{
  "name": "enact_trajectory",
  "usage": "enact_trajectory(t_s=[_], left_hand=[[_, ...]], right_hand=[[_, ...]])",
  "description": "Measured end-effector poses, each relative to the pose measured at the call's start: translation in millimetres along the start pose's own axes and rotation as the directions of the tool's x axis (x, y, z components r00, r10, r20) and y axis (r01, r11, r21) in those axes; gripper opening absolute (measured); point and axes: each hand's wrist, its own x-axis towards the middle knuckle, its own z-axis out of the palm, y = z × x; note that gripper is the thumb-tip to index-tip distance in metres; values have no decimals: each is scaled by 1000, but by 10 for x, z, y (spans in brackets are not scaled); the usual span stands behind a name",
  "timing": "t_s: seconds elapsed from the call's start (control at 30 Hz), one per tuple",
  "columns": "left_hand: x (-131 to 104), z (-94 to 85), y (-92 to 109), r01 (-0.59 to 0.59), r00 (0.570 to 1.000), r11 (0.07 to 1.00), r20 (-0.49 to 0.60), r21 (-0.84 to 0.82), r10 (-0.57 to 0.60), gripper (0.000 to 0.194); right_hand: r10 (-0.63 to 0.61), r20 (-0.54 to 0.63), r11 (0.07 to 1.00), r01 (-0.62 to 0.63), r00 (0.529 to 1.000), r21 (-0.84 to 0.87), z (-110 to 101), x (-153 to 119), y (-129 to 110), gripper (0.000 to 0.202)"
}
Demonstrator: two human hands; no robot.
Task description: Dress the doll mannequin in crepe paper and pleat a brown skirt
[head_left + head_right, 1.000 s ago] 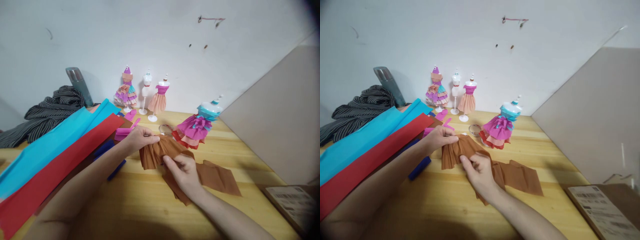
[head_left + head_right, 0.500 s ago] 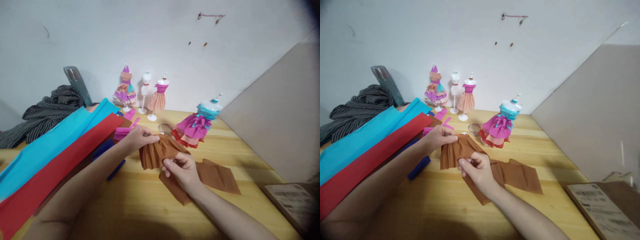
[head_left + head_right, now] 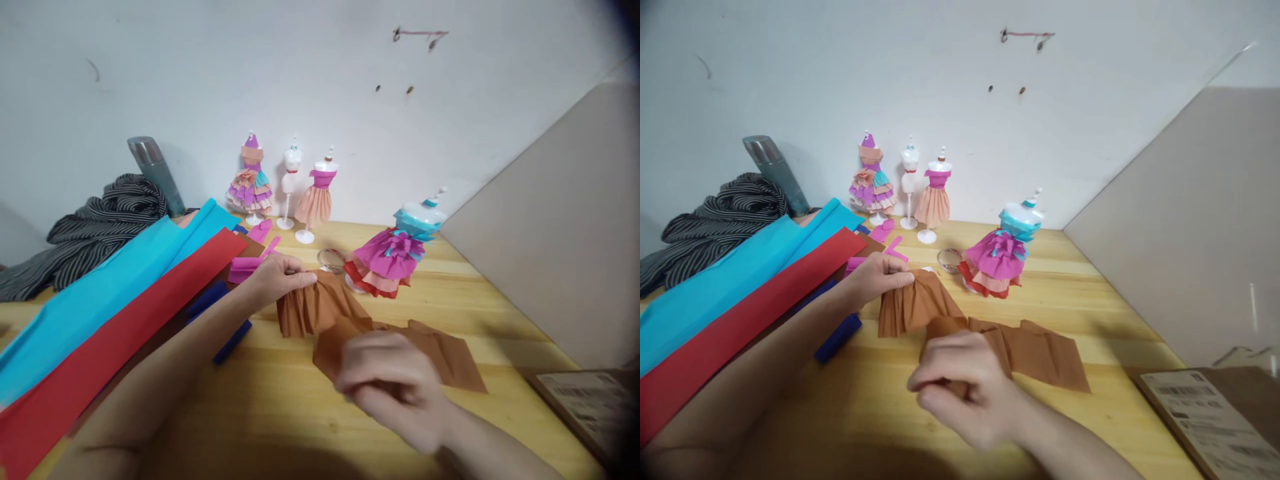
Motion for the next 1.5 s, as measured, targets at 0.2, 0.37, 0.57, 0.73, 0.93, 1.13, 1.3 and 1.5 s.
enact_trajectory(t_s=[0.2,0.37,0.57,0.73,0.93,1.13,1.3,1.5], left_hand=[[-25,-62,107,-73,984,997,164,24,68,30],[-76,-82,197,-122,959,988,269,92,94,25],[-92,-111,211,-196,948,946,296,258,116,22],[-99,-85,210,-250,943,908,299,336,149,22],[-103,-75,193,-174,962,954,249,246,111,18],[-98,-50,173,-167,962,969,246,183,120,18],[-112,-30,183,-181,948,960,297,216,112,20],[-135,-23,233,-209,943,948,306,240,130,17]], right_hand=[[306,-461,952,-284,833,118,-423,75,242,27],[587,-4,711,-512,810,481,-384,143,683,49],[619,57,646,-548,784,531,-377,138,496,44],[562,-224,823,-511,797,247,-336,204,313,37],[397,-345,912,-408,850,45,-198,152,202,26],[358,-343,927,-373,868,23,-166,149,188,24],[274,-284,954,-298,919,-41,-130,146,231,12],[314,-305,945,-328,899,5,-173,144,290,14]])
